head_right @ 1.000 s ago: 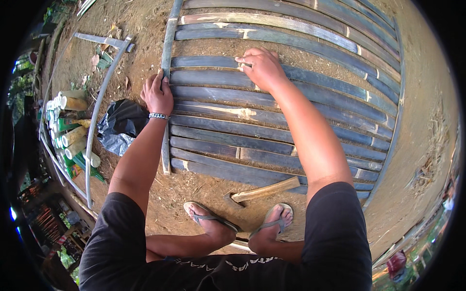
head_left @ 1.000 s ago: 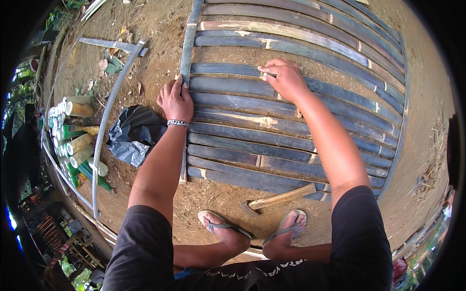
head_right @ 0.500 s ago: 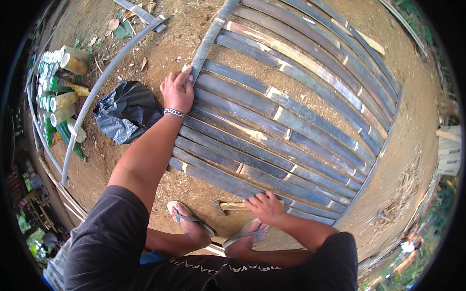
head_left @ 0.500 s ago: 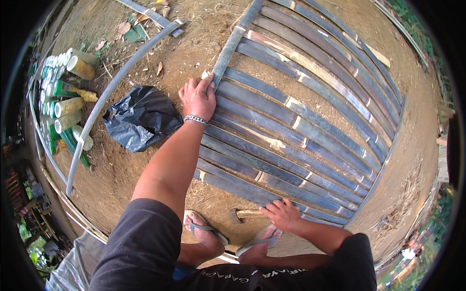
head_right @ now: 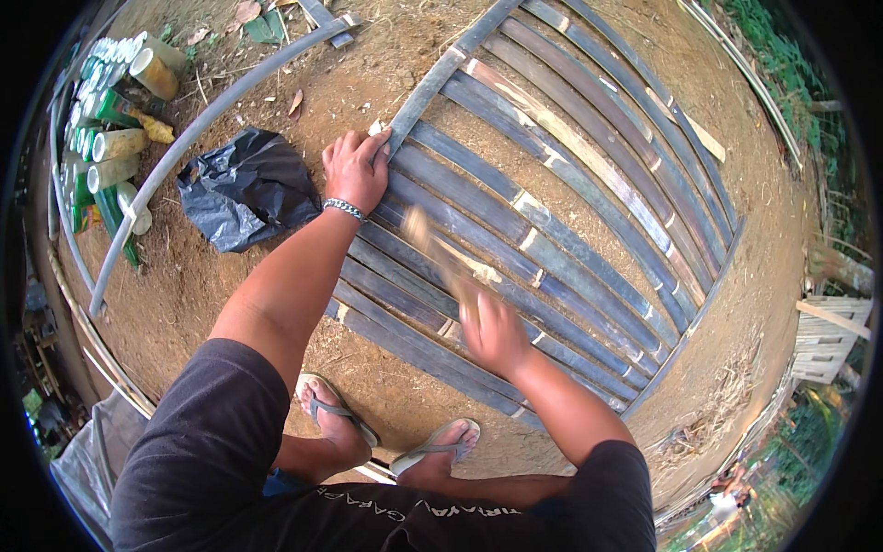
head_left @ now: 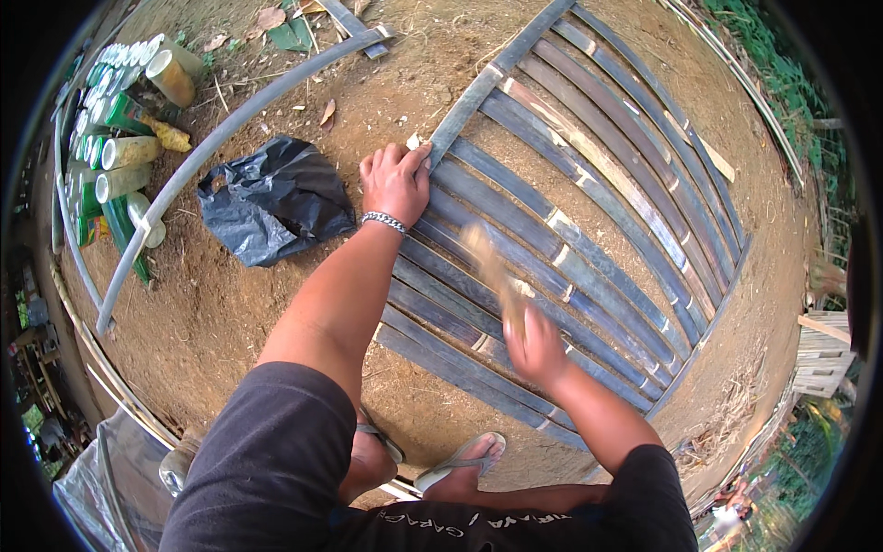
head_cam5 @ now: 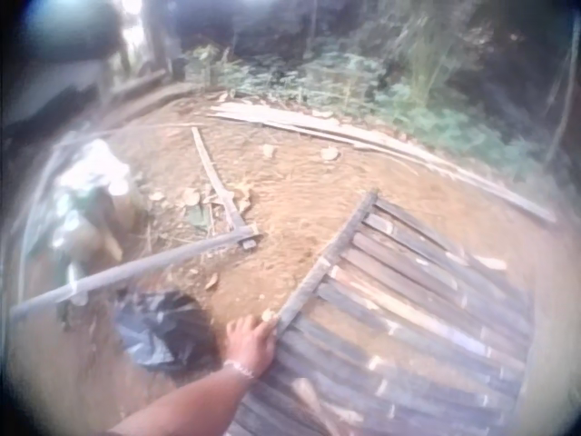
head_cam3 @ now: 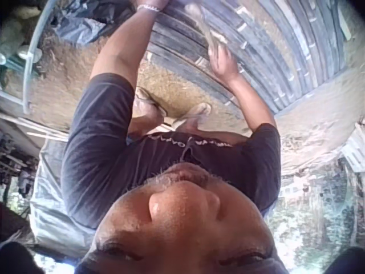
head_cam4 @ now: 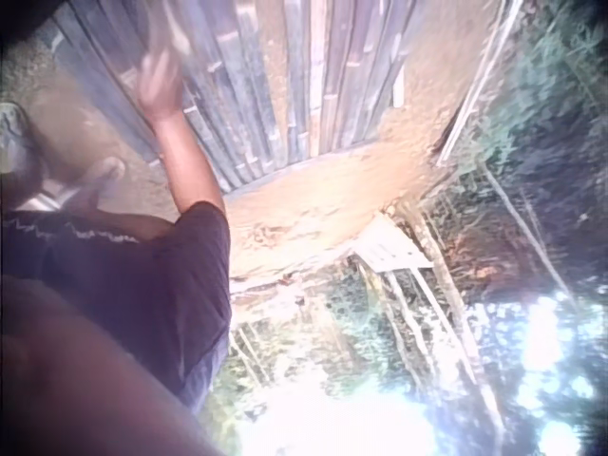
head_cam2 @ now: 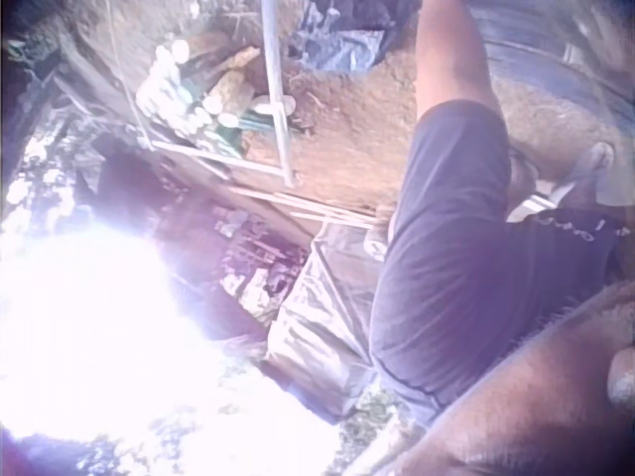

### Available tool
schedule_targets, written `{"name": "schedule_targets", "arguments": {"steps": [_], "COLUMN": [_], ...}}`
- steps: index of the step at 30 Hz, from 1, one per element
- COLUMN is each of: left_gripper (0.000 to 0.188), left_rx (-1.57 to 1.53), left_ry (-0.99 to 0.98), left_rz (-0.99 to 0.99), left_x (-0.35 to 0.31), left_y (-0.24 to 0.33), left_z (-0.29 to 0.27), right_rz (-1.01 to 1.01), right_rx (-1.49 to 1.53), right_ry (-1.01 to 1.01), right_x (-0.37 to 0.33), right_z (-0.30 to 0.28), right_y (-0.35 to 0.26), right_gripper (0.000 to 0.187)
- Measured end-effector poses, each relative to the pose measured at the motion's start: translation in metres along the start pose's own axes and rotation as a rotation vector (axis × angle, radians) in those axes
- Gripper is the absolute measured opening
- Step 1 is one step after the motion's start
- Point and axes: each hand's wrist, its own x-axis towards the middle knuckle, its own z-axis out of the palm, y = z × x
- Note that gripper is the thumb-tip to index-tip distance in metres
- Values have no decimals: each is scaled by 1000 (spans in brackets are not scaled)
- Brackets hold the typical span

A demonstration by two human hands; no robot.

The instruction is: The person constructs a gate by placing bamboo slats onto a frame and hammering them into place.

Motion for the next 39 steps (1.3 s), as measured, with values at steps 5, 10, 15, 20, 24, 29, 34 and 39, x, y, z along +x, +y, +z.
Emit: {"name": "schedule_targets", "arguments": {"steps": [5, 10, 15, 20, 24, 29, 34, 39], "left_gripper": [25, 22, 21, 20, 21, 22, 25, 24], "left_rx": [35, 18, 37, 34, 54, 46, 53, 69], "left_ry": [6, 43, 57, 62, 64, 44, 34, 28], "left_rz": [5, 2, 7, 4, 18, -5, 5, -4], "left_x": [-2, -3, -1, -2, 3, -6, -7, -4], "left_y": [-3, -3, -1, -2, 0, -3, 1, -4], "left_z": [-2, 0, -1, -1, 1, -1, 0, 0], "right_rz": [187, 395, 418, 236, 459, 216, 434, 217], "right_rx": [9, 15, -67, 38, -92, 46, -144, 77], "right_ry": [230, 195, 139, 329, -27, 360, -27, 352], "right_x": [116, 143, 156, 153, 173, 158, 164, 164], "right_z": [32, 57, 52, 44, 37, 39, 37, 30], "right_y": [2, -25, -14, -26, -13, -29, -12, -29], "right_gripper": [47, 44, 40, 39, 38, 36, 38, 38]}}
